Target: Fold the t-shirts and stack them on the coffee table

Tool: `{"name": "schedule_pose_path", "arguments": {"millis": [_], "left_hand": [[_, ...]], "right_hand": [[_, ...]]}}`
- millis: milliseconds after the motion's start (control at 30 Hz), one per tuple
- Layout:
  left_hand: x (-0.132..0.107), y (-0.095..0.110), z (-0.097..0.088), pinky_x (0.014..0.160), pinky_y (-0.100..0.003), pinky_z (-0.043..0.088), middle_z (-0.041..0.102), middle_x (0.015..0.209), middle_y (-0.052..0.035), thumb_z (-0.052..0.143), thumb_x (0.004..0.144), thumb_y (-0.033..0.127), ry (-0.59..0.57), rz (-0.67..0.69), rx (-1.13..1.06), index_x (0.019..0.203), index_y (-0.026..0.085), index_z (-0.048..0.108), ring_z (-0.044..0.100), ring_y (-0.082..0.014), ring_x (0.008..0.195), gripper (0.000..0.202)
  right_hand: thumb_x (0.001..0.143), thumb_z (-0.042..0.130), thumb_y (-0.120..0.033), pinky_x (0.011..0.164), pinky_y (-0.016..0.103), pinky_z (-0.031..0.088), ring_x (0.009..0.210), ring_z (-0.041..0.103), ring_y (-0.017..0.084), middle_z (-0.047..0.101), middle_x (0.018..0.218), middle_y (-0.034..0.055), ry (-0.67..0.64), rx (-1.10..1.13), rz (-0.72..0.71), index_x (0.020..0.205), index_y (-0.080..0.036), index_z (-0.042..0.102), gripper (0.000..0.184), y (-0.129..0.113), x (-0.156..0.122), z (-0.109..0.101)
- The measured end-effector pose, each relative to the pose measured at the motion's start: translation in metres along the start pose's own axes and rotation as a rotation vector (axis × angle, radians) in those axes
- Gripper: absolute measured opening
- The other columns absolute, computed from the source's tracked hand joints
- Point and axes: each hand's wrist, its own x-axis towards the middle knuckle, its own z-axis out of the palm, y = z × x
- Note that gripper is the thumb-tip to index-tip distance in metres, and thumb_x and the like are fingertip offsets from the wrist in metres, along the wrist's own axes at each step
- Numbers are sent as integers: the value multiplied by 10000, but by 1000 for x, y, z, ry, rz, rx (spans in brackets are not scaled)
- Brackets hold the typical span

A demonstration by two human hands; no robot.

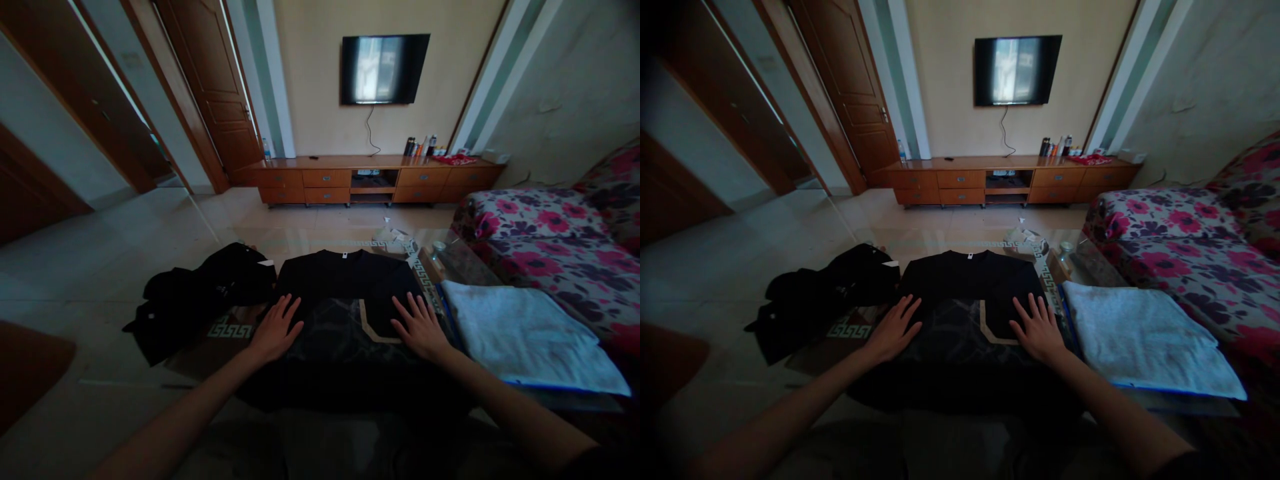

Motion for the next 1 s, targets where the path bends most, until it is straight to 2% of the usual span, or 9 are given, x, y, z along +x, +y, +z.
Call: {"name": "schedule_pose_path", "arguments": {"millis": [100,200,533,767,900,1000], "left_hand": [[-7,2,0,1234,-487,216,203,1689,-77,347,1005,600,-33,16,15,1607,284,269,174,-298,1553,684],[4,-1,-1,1236,-489,206,203,1689,-71,348,1004,600,-35,19,21,1603,293,282,172,-293,1554,677],[73,-27,14,1238,-462,208,235,1681,-59,347,993,620,-14,11,3,1585,287,331,193,-268,1550,679],[120,-43,19,1238,-455,204,253,1675,-65,346,988,628,-25,24,-5,1577,273,350,213,-270,1545,688],[126,-39,19,1240,-456,197,279,1666,-67,348,995,588,15,1,-8,1558,262,391,220,-277,1542,652],[118,-35,20,1245,-496,158,244,1672,-117,369,975,603,105,-123,36,1548,188,406,166,-329,1551,709]], "right_hand": [[994,314,-653,1236,555,92,1561,42,334,87,1709,14,27,-29,-7,1616,-387,212,684,1,-8,7],[993,303,-662,1236,551,93,1561,57,327,87,1708,8,33,-41,9,1615,-398,204,683,4,2,8],[987,270,-690,1239,528,105,1561,67,308,38,1709,-32,-46,-38,47,1612,-426,170,686,14,82,8],[987,261,-697,1238,526,112,1561,80,298,83,1708,-12,-35,-20,63,1615,-407,182,696,19,123,13],[993,274,-679,1240,528,99,1561,76,302,71,1709,-17,-36,-3,61,1615,-393,197,689,20,131,14],[989,261,-694,1244,513,99,1561,74,305,59,1711,6,-41,18,94,1617,-367,221,709,20,127,11]]}}
